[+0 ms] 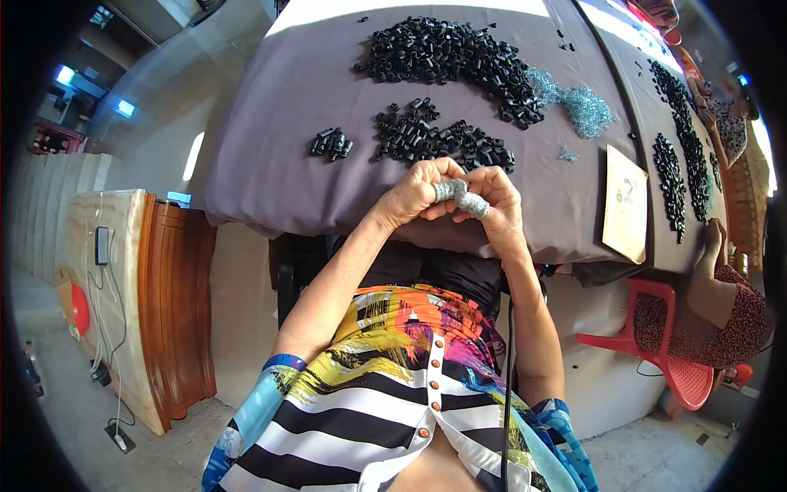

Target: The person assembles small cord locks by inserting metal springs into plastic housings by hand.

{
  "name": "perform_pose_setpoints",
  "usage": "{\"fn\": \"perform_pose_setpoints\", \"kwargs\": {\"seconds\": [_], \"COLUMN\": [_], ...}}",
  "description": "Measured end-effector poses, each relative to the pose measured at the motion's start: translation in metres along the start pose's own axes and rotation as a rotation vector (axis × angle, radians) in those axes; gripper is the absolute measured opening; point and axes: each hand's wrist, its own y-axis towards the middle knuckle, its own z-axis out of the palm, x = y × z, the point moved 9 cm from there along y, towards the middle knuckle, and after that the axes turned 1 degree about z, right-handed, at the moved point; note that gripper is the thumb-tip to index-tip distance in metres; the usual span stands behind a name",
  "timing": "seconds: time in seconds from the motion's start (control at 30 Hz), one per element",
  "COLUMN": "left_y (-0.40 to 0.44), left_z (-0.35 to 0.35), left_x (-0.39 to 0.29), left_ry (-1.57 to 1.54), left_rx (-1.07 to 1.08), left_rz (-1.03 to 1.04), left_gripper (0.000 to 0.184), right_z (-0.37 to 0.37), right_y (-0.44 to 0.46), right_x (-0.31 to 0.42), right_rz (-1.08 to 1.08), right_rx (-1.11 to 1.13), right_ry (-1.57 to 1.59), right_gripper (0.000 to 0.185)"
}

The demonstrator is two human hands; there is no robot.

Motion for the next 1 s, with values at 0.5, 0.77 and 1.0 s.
{"fn": "perform_pose_setpoints", "kwargs": {"seconds": [0.5,0.77,1.0], "left_y": [0.003,0.006,0.006], "left_z": [0.001,-0.002,0.002], "left_x": [-0.001,0.008,0.003], "left_ry": [0.019,-0.076,-0.022], "left_rx": [-0.057,-0.06,-0.091], "left_rz": [-0.003,0.038,0.01], "left_gripper": [0.022,0.02,0.022], "right_z": [-0.01,-0.021,-0.02], "right_y": [0.0,-0.003,-0.002], "right_x": [-0.008,0.0,0.006], "right_rz": [-0.003,-0.096,-0.216], "right_rx": [0.014,-0.154,-0.184], "right_ry": [-0.069,-0.386,-0.543], "right_gripper": [0.031,0.035,0.033]}}
